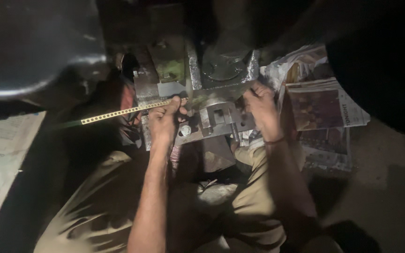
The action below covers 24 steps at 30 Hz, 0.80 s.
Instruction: The person feeds a thin metal strip through a metal guide on a industrial machine by hand.
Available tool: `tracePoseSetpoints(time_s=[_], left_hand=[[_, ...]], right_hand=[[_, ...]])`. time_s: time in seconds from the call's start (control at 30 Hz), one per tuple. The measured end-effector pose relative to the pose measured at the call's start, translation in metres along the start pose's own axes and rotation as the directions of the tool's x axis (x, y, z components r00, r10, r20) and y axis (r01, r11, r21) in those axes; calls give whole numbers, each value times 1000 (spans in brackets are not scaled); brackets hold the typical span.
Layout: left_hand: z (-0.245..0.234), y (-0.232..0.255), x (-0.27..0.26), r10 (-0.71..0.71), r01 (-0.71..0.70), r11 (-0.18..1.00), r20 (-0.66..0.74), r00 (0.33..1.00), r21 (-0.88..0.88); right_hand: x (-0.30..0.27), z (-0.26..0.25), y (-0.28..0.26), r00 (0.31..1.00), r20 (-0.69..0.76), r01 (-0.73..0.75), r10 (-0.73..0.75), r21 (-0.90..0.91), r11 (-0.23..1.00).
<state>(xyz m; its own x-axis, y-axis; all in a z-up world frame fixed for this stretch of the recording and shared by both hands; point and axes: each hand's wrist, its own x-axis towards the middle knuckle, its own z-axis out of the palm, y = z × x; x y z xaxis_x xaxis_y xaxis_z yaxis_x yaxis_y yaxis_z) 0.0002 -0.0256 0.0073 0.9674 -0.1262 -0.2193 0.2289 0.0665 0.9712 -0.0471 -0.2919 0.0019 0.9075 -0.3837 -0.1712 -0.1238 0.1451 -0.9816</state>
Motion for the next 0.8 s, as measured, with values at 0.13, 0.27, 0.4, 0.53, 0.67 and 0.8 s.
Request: tracePoseSetpoints(time_s=[0.13,0.27,0.4,0.53,0.67,0.8], left_hand=[[2,-5,1,23,-22,997,12,1000,-74],[2,-7,1,31,-30,996,19,999,-80],[1,-3,-2,38,-34,993,-35,999,111],[1,-4,-4,98,-97,994,-36,994,47],[3,1,-6,71,-72,997,-29,997,-42],[5,7,-7,30,-33,997,42,999,75]], right_hand=[[3,-6,5,999,42,13,-13,15,1000],[3,-6,2,999,32,-38,37,14,999],[8,-11,12,1000,24,-10,10,-7,1000],[20,-20,47,966,48,258,-254,-132,957],[17,-16,43,998,12,68,-67,-25,997],[7,-5,16,995,20,95,-93,-70,993]])
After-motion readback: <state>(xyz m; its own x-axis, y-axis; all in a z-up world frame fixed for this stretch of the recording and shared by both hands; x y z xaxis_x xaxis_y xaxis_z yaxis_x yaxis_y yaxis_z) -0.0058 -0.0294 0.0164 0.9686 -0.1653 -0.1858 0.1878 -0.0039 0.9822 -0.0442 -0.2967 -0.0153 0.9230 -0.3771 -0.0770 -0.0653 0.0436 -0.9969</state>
